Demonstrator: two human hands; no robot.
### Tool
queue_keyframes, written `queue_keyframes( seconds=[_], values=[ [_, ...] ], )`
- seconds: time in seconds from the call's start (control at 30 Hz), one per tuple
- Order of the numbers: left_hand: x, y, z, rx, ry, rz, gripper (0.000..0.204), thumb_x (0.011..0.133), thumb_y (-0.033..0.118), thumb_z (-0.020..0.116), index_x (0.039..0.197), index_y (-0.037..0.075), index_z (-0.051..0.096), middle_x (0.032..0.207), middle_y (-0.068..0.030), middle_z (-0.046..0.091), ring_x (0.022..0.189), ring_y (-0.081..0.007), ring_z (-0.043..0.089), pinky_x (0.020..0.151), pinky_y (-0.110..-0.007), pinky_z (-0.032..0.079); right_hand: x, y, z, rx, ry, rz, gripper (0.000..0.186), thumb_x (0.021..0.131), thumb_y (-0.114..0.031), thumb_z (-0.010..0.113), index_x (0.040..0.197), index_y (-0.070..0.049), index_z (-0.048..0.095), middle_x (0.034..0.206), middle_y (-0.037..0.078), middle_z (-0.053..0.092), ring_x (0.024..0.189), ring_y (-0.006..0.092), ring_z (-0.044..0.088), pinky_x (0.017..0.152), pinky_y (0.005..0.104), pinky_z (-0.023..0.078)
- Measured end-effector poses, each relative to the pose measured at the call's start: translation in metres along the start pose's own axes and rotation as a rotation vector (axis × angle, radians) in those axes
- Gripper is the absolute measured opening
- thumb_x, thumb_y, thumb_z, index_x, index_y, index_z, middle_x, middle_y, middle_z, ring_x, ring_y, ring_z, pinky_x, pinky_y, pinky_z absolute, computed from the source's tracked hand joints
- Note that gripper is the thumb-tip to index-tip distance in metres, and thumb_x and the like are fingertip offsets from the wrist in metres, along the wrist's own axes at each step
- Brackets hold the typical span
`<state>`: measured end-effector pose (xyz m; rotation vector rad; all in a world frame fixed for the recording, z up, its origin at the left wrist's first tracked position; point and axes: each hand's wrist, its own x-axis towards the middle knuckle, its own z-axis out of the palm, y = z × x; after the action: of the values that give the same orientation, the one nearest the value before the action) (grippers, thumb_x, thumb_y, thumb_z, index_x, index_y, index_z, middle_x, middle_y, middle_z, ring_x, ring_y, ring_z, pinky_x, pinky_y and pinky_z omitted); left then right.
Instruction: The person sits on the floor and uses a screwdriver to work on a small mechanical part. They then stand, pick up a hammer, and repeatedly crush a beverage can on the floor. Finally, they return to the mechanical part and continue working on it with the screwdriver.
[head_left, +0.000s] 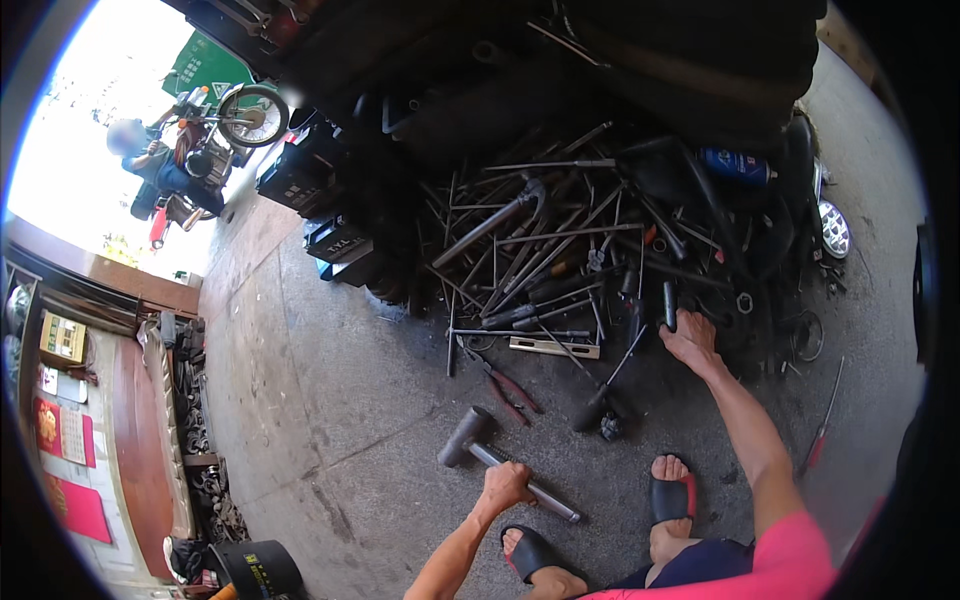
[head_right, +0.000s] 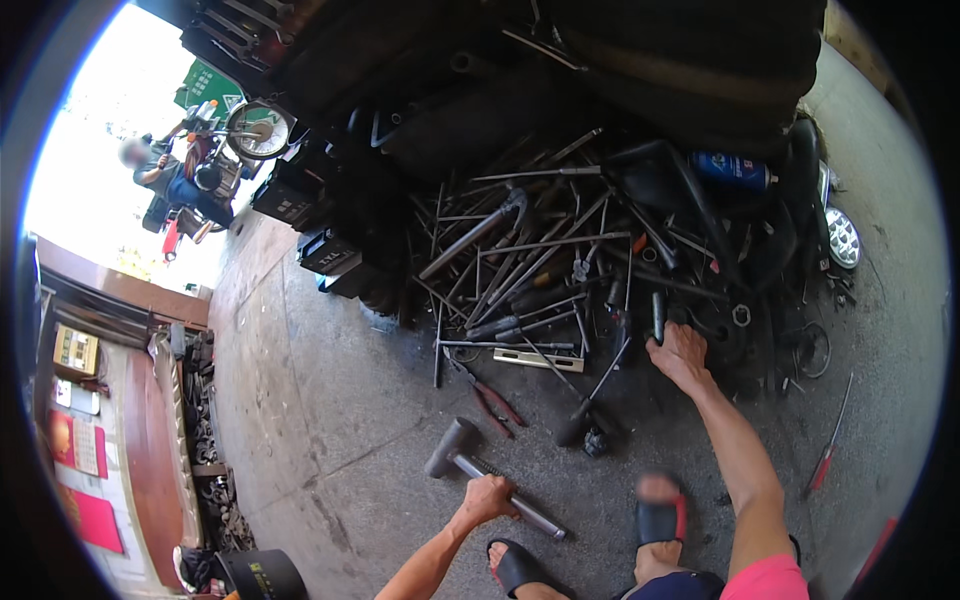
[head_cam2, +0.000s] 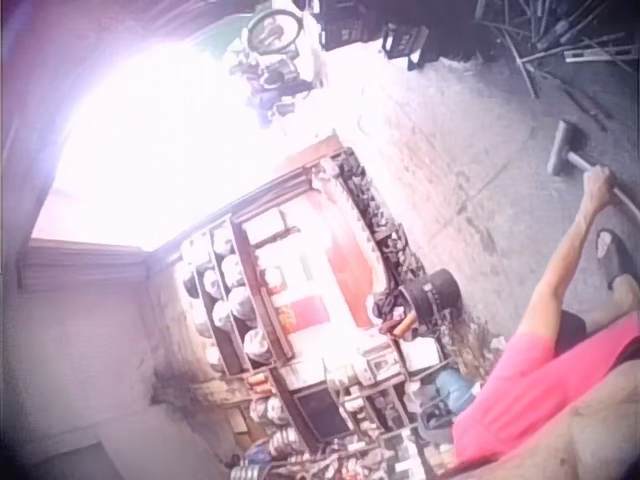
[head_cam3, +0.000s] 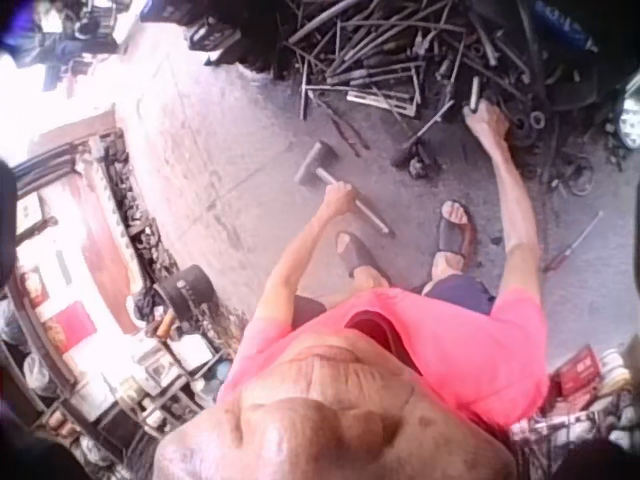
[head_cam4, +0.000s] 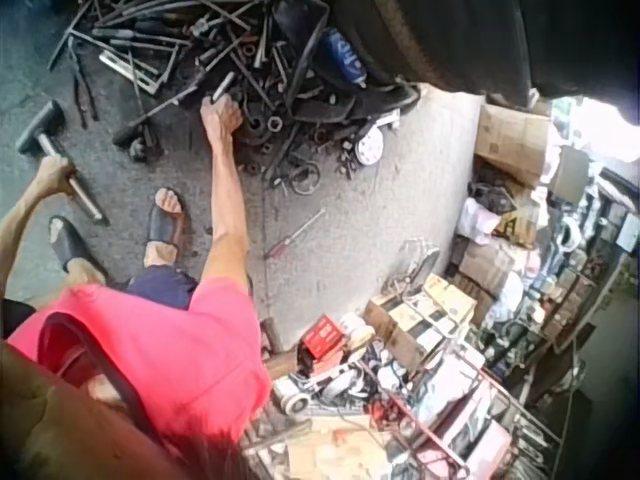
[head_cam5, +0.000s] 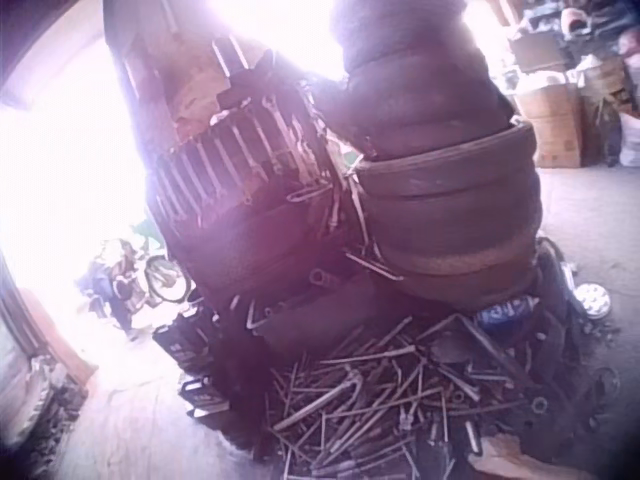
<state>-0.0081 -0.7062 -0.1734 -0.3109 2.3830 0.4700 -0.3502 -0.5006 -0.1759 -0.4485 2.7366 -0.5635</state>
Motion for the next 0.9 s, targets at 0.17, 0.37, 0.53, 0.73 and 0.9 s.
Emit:
queue_keyframes(
  seconds=[0.17, 0.37, 0.53, 0.73, 0.9],
  values=[
    [-0.004, 0.004, -0.01, -0.032, 0.028, -0.016, 0.037, 0.048, 0.035, 0.078, 0.072, 0.009, 0.068, 0.067, -0.0127, 0.063, 0.067, -0.0308, 0.064, 0.057, -0.041, 0.051, -0.006, 0.001, -0.012, 0.018, -0.039, 0.029, 0.037, 0.077, -0.032, 0.06, 0.092, 0.002, 0.06, 0.091, 0.022, 0.062, 0.092, 0.0371, 0.058, 0.083, 0.0456, 0.044],
    [-0.003, -0.002, -0.013, 0.018, -0.014, -0.008, 0.037, 0.048, 0.034, 0.078, 0.073, 0.009, 0.067, 0.065, -0.0112, 0.062, 0.065, -0.031, 0.063, 0.055, -0.043, 0.049, -0.01, -0.012, -0.017, 0.005, -0.032, 0.058, 0.035, 0.076, -0.032, 0.063, 0.09, 0.001, 0.061, 0.086, 0.024, 0.063, 0.085, 0.0412, 0.06, 0.077, 0.0485, 0.047],
    [-0.005, -0.007, -0.009, 0.011, 0.037, -0.007, 0.038, 0.044, 0.029, 0.081, 0.071, 0.006, 0.066, 0.066, -0.0131, 0.063, 0.066, -0.0324, 0.064, 0.057, -0.042, 0.052, -0.009, -0.012, -0.011, 0.014, -0.007, 0.053, 0.035, 0.076, -0.029, 0.064, 0.093, 0.001, 0.061, 0.086, 0.024, 0.062, 0.087, 0.0407, 0.059, 0.078, 0.0488, 0.046],
    [-0.003, 0.0, -0.006, -0.022, 0.015, -0.039, 0.038, 0.042, 0.026, 0.081, 0.071, 0.006, 0.067, 0.068, -0.0137, 0.064, 0.068, -0.0325, 0.064, 0.059, -0.042, 0.052, -0.004, 0.007, 0.009, -0.019, 0.076, 0.017, 0.034, 0.076, -0.029, 0.064, 0.091, 0.002, 0.058, 0.088, 0.025, 0.06, 0.087, 0.0412, 0.058, 0.079, 0.0486, 0.045],
    [-0.003, 0.0, -0.003, -0.019, 0.036, -0.022, 0.037, 0.045, 0.026, 0.08, 0.07, 0.004, 0.066, 0.067, -0.0144, 0.063, 0.067, -0.0323, 0.064, 0.059, -0.041, 0.052, -0.003, 0.011, 0.011, -0.007, 0.086, 0.009, 0.033, 0.076, -0.028, 0.064, 0.09, 0.002, 0.058, 0.089, 0.025, 0.06, 0.088, 0.0412, 0.057, 0.079, 0.0487, 0.045]
  ],
)
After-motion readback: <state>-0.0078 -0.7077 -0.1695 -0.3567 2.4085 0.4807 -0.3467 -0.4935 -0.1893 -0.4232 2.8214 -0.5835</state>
